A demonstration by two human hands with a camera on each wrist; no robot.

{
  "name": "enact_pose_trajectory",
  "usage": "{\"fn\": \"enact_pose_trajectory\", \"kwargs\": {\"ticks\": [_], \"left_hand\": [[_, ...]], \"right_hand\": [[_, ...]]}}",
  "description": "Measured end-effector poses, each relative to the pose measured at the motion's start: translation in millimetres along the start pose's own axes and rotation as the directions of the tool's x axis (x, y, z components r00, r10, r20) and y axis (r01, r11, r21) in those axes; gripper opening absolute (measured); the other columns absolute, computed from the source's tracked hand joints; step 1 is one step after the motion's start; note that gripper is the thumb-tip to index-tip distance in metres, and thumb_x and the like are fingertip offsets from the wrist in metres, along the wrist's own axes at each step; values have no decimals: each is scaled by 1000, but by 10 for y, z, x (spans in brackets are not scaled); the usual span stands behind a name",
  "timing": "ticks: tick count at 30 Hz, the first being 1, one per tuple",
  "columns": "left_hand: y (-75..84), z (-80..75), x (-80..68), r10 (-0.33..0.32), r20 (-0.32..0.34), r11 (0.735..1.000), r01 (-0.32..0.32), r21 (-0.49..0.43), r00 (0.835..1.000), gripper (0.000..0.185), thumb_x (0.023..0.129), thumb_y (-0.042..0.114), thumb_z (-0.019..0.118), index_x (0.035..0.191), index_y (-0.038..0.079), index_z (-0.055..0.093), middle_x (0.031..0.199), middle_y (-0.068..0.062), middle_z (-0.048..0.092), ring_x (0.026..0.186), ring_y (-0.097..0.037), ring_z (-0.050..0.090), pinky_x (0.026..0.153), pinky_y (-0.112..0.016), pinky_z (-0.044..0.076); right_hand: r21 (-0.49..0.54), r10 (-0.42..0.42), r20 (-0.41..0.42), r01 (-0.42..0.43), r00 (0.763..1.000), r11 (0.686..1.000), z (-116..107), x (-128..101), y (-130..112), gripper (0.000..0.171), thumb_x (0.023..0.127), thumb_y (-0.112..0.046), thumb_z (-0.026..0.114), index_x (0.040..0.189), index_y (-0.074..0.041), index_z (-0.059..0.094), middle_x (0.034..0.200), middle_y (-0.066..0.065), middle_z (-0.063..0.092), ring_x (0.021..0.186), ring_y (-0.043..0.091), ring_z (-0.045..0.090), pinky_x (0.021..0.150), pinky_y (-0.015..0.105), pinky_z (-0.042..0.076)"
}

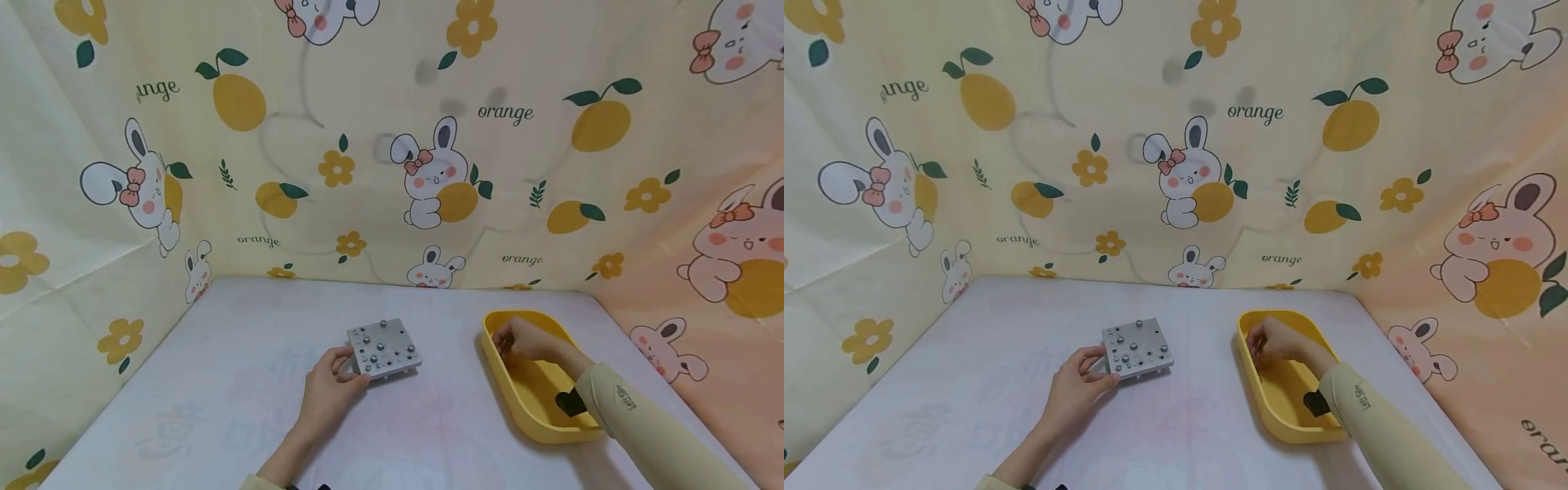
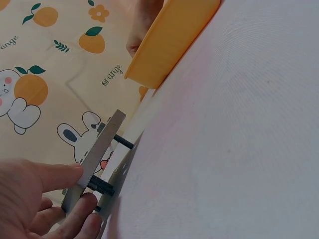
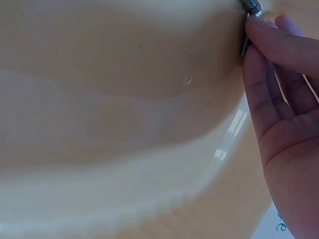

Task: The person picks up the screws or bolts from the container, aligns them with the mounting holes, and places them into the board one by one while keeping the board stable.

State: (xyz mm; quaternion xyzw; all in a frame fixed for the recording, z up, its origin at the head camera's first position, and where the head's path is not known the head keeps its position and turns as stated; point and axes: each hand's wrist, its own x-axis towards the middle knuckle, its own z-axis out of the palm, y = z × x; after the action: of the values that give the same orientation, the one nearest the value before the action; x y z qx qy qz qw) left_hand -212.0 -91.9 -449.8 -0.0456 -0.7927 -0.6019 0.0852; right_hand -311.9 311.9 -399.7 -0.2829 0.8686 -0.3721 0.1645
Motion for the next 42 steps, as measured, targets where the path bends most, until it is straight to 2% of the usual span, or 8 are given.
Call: {"fn": "enact_pose_trajectory", "kwargs": {"ticks": [4, 10, 20, 24, 29, 33, 36, 42], "left_hand": [[2, -4, 3, 2, 2, 1000, -2, 2, 1000, 60, 78, 9, 82, 131, 2, 54, 132, -19, 58, 79, -12, 69, 75, -29, 55], [-6, -6, 4, 0, 6, 1000, 0, -3, 1000, 61, 79, 9, 82, 132, 2, 54, 132, -18, 59, 81, -13, 69, 75, -28, 55], [4, -11, -9, 4, 11, 1000, -4, -10, 1000, 60, 79, 9, 81, 132, 2, 54, 132, -19, 58, 82, -13, 69, 76, -28, 55], [2, -9, -11, 7, 8, 1000, -7, -8, 1000, 60, 79, 9, 82, 131, 2, 54, 132, -19, 59, 81, -12, 69, 76, -28, 55], [5, -6, -2, 5, 0, 1000, -5, 4, 1000, 60, 79, 10, 82, 131, 2, 54, 132, -18, 59, 80, -12, 69, 75, -28, 55], [12, 0, -4, 1, -4, 1000, -1, 5, 1000, 60, 79, 9, 82, 131, 2, 54, 132, -19, 59, 80, -12, 69, 74, -28, 55], [17, 5, -11, 5, -8, 1000, -5, 1, 1000, 60, 78, 7, 82, 130, 1, 54, 131, -20, 59, 80, -13, 69, 73, -28, 55], [19, 0, -15, 17, -11, 1000, -17, 3, 1000, 60, 78, 7, 82, 130, 0, 54, 131, -20, 59, 80, -13, 69, 74, -28, 55]], "right_hand": [[4, 18, -12, -18, 1000, 1000, -9, 0, 35, 21, 71, 18, 69, 84, 1, 70, 77, 7, 67, 72, 25, 61, 65, 29, 54], [-23, 61, -110, -64, 992, 998, -43, -33, 92, 20, 75, 12, 74, 88, -4, 73, 83, 5, 70, 77, 25, 65, 69, 32, 55], [93, 112, -220, -93, 969, 991, -109, -81, 27, 15, 82, 7, 72, 98, 6, 70, 92, 19, 70, 82, 28, 66, 72, 38, 57], [125, 118, -304, -84, 945, 989, -137, -104, -43, 18, 88, 4, 70, 105, 7, 68, 97, 20, 69, 85, 27, 67, 72, 37, 57], [228, 119, -430, -19, 895, 974, -157, -98, -210, 27, 92, 0, 68, 115, 12, 63, 108, 28, 66, 92, 26, 68, 76, 37, 57], [290, 140, -468, 2, 872, 957, -141, -43, -378, 29, 93, -3, 66, 119, 10, 61, 115, 27, 64, 98, 31, 66, 83, 38, 55], [330, 151, -457, 9, 877, 944, -106, 15, -524, 30, 93, -5, 67, 120, 7, 62, 116, 22, 65, 100, 32, 66, 88, 41, 53], [403, 129, -396, 45, 909, 914, 31, 186, -829, 29, 92, -1, 67, 119, 8, 63, 112, 18, 68, 98, 31, 66, 90, 45, 51]]}}
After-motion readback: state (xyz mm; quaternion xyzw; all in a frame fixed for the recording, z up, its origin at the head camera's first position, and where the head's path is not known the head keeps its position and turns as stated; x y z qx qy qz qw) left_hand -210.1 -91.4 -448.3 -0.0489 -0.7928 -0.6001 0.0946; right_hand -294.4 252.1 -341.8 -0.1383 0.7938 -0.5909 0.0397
